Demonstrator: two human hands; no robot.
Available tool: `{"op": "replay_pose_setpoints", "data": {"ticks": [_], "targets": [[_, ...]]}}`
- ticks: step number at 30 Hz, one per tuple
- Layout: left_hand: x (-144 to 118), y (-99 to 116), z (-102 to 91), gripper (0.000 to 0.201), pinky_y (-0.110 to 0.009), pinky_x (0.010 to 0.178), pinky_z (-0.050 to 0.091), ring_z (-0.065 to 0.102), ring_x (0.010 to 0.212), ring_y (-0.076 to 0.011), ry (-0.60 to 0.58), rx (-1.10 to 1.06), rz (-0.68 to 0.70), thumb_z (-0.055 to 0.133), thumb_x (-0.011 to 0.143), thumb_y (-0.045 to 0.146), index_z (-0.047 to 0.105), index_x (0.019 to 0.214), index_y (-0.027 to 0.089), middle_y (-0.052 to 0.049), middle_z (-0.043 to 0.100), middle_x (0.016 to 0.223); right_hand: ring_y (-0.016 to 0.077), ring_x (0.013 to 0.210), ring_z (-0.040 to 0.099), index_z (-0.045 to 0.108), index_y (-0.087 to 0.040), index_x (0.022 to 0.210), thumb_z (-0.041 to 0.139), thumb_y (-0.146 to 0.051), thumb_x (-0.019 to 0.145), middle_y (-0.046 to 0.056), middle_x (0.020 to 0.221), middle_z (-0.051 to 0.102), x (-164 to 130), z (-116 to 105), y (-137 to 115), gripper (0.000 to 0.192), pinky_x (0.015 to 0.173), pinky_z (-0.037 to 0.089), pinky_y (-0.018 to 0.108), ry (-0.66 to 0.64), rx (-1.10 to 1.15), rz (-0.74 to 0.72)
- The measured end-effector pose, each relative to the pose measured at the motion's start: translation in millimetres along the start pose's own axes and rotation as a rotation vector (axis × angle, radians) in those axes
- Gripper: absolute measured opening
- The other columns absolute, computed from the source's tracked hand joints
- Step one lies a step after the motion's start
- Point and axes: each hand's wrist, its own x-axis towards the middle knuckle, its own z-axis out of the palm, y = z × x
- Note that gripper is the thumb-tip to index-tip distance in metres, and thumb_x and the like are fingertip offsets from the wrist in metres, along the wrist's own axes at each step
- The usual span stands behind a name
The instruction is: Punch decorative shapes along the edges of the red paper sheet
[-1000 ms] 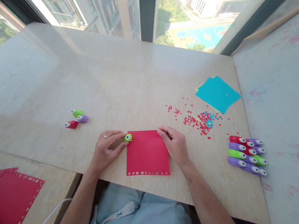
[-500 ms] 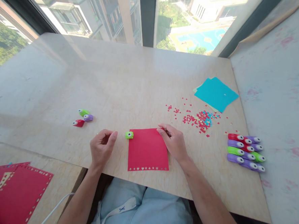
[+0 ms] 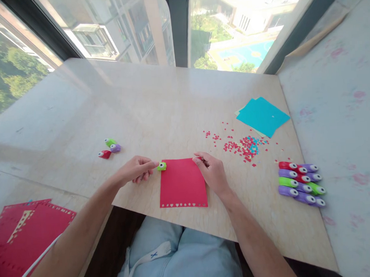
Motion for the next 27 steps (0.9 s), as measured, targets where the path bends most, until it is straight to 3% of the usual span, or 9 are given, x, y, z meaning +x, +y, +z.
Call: {"op": "replay_pose_setpoints", "data": {"ticks": [5, 14, 22, 27], "targets": [[3, 8, -1.6, 0.056, -0.019, 0.035, 0.026, 0.038, 0.035, -0.0062, -0.043, 0.062, -0.052, 0.065, 0.069, 0.070, 0.060, 0.061, 0.015, 0.000, 0.053, 0.048, 0.0213, 0.079, 0.069, 0.071, -0.016, 0.106, 0.056, -0.046, 0.090, 0.010, 0.097, 0.074, 0, 1, 0, 0.037, 0.075, 0.054, 0.033, 0.000, -0.008, -0.003], [8, 18, -5.9, 0.052, -0.022, 0.036, 0.030, 0.043, 0.034, -0.0093, -0.177, 0.110, -0.142, 0.064, 0.070, 0.067, 0.062, 0.061, 0.016, -0.003, 0.059, 0.049, 0.0207, 0.076, 0.069, 0.071, -0.017, 0.106, 0.054, -0.046, 0.090, 0.010, 0.096, 0.075, 0, 0, -1, 0.037, 0.072, 0.054, 0.032, -0.002, -0.018, -0.016], [13, 22, -9.0, 0.046, -0.022, 0.039, 0.035, 0.052, 0.040, -0.0121, -0.201, 0.041, -0.190, 0.073, 0.064, 0.060, 0.062, 0.059, 0.015, -0.004, 0.060, 0.050, 0.0189, 0.073, 0.067, 0.071, -0.016, 0.106, 0.054, -0.043, 0.091, 0.009, 0.093, 0.074, 0, 1, 3, 0.035, 0.068, 0.051, 0.030, 0.000, -0.019, -0.033], [11, 26, -6.7, 0.045, -0.021, 0.042, 0.038, 0.056, 0.045, -0.0126, -0.156, -0.026, -0.213, 0.077, 0.059, 0.057, 0.063, 0.061, 0.014, -0.004, 0.062, 0.054, 0.0180, 0.071, 0.066, 0.071, -0.016, 0.107, 0.055, -0.043, 0.091, 0.008, 0.093, 0.074, 0, 1, 3, 0.035, 0.067, 0.050, 0.029, 0.005, -0.025, -0.036]]}}
